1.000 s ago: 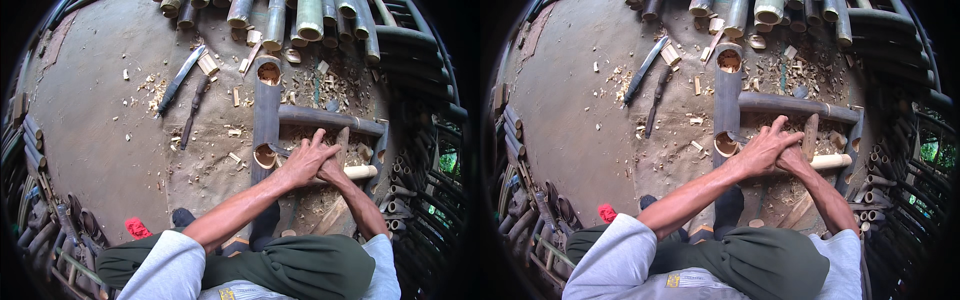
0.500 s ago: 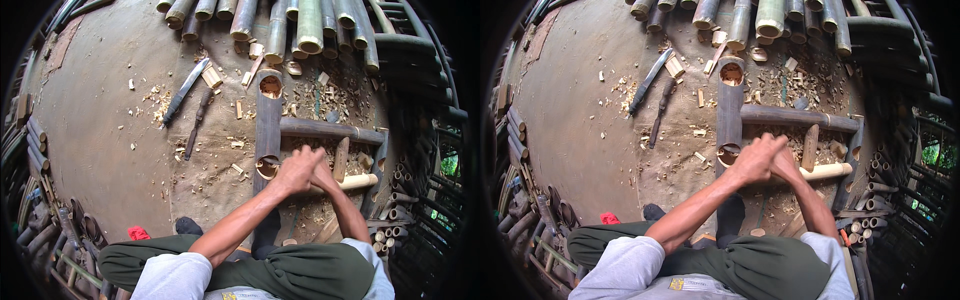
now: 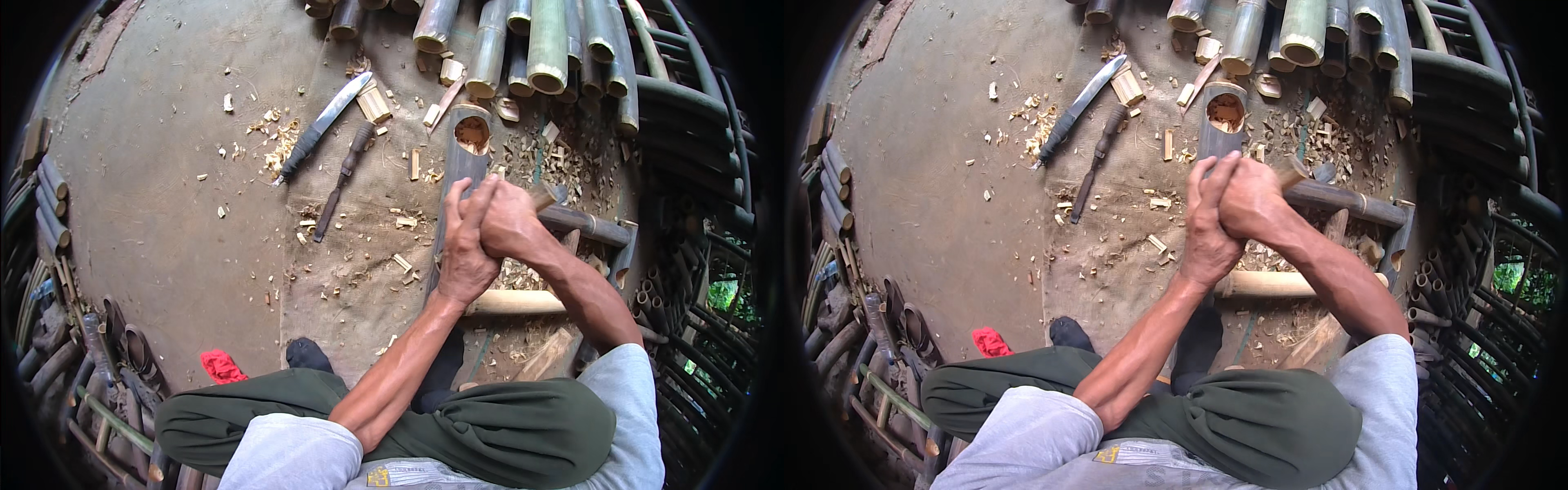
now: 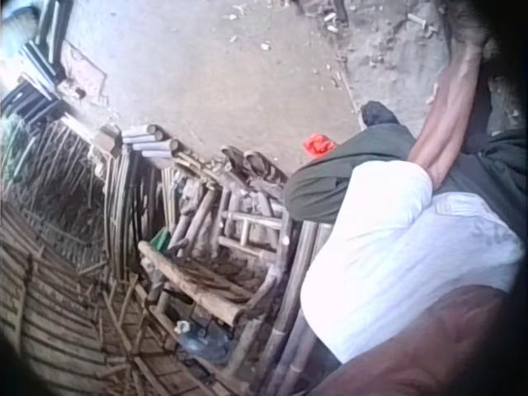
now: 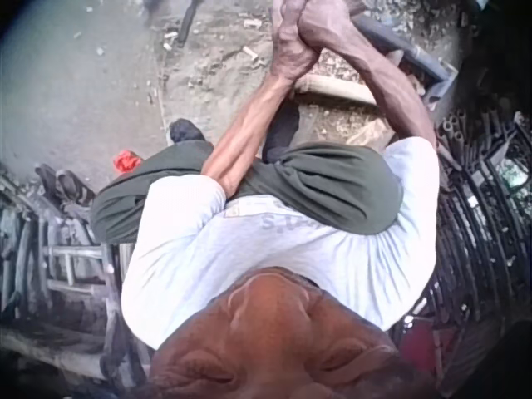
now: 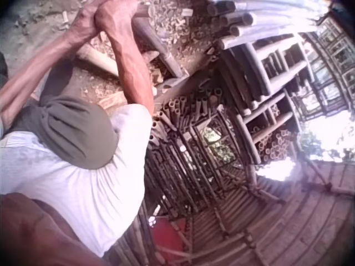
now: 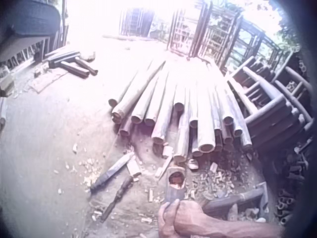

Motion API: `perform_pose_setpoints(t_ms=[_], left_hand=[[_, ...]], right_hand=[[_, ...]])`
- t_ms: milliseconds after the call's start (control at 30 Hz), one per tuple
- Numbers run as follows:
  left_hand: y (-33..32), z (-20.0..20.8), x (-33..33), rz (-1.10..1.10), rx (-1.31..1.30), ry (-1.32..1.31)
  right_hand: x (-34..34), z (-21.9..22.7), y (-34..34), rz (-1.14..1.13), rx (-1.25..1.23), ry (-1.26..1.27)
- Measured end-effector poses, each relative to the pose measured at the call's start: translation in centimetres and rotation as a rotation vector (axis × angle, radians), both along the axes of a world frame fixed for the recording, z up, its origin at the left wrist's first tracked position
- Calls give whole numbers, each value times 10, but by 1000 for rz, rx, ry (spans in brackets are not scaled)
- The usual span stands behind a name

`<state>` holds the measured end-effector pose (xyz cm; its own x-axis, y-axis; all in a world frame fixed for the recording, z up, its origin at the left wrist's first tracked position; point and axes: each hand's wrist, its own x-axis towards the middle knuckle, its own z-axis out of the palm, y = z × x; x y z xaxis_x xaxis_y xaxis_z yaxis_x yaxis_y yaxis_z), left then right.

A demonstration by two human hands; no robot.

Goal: The person sits on the ground and uses a knife and a wooden mallet to carve a hole into a bamboo pole. They repeatedly strike the knife with the mallet to deepen the cut and then use a smaller tool to clean out the interior of the bamboo.

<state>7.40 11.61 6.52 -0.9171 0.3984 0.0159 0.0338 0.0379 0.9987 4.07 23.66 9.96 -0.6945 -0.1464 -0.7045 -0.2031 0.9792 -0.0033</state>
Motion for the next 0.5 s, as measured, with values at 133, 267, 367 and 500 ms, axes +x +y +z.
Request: perform_pose_setpoints(t_ms=[133, 267, 367, 500], left_hand=[[-2, -6, 16, 162, -32, 73], [16, 7, 38, -96, -166, 76], [25, 23, 58, -277, -235, -30], [28, 19, 56, -519, -357, -148]], right_hand=[[-1, -1, -11, 164, -105, 56], [45, -9, 54, 164, -344, 32], [90, -25, 80, 18, -582, -89], [138, -50, 92, -441, -794, -281]])
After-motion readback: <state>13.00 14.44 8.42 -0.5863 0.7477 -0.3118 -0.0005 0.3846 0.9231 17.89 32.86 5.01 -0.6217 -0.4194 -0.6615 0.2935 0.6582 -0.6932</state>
